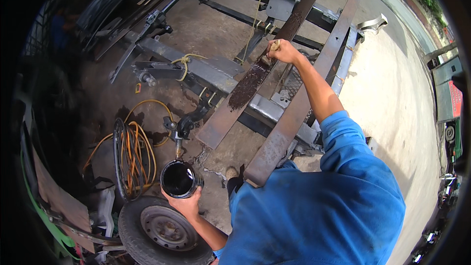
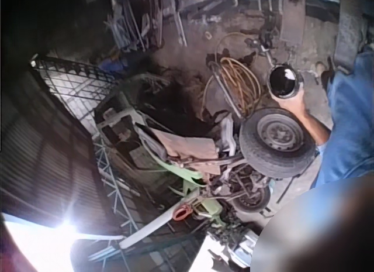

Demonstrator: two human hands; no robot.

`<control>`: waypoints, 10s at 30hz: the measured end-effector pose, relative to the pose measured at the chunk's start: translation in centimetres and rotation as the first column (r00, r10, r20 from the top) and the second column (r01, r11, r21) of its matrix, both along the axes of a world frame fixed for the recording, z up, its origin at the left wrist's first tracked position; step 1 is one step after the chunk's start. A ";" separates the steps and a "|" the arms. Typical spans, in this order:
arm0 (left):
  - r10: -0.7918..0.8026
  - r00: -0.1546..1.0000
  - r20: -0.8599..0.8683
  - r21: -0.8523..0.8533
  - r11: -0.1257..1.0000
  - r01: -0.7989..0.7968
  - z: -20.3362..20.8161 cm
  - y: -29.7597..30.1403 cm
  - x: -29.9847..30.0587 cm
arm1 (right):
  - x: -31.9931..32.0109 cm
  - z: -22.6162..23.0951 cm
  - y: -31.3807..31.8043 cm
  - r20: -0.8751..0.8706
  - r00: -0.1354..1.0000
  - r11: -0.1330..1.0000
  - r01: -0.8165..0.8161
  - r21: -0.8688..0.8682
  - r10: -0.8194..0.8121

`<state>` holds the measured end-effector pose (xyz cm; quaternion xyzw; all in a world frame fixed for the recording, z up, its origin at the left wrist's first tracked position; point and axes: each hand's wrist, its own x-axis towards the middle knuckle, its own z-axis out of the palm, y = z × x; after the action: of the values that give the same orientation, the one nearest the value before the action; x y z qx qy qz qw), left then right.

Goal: The person paints a metal frame with black paint using a brush. They repeatedly dip the brush into a paint can and apply paint to various sections of the frame, including beams and crossbars, while standing in a workshop.

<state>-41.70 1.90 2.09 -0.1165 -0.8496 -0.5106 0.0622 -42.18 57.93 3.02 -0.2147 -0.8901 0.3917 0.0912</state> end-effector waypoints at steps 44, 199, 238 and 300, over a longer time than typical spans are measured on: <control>0.176 0.983 -0.058 -0.079 0.980 -0.180 0.2 2.6 5.0 | 0.5 -0.2 -3.7 -0.081 0.924 0.918 -0.382 -0.110 0.374; 0.188 0.982 0.032 0.019 0.982 -0.189 -2.5 -2.4 4.9 | -2.8 3.9 -9.4 0.016 0.920 0.868 -0.375 0.325 0.391; 0.038 0.998 0.056 0.077 0.996 -0.042 -4.1 -8.3 0.5 | -2.0 7.5 -23.9 0.044 0.823 0.793 -0.559 0.243 0.566; -0.271 0.958 0.099 0.104 0.960 0.261 -5.6 -3.2 0.5 | 4.9 4.3 -17.5 -0.296 0.873 0.918 0.334 -0.215 -0.387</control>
<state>-41.22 -1.32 -3.50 -0.1979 -0.8044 -0.5579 -0.0497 -37.24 40.45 7.33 -0.3145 -0.7721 0.4670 0.2946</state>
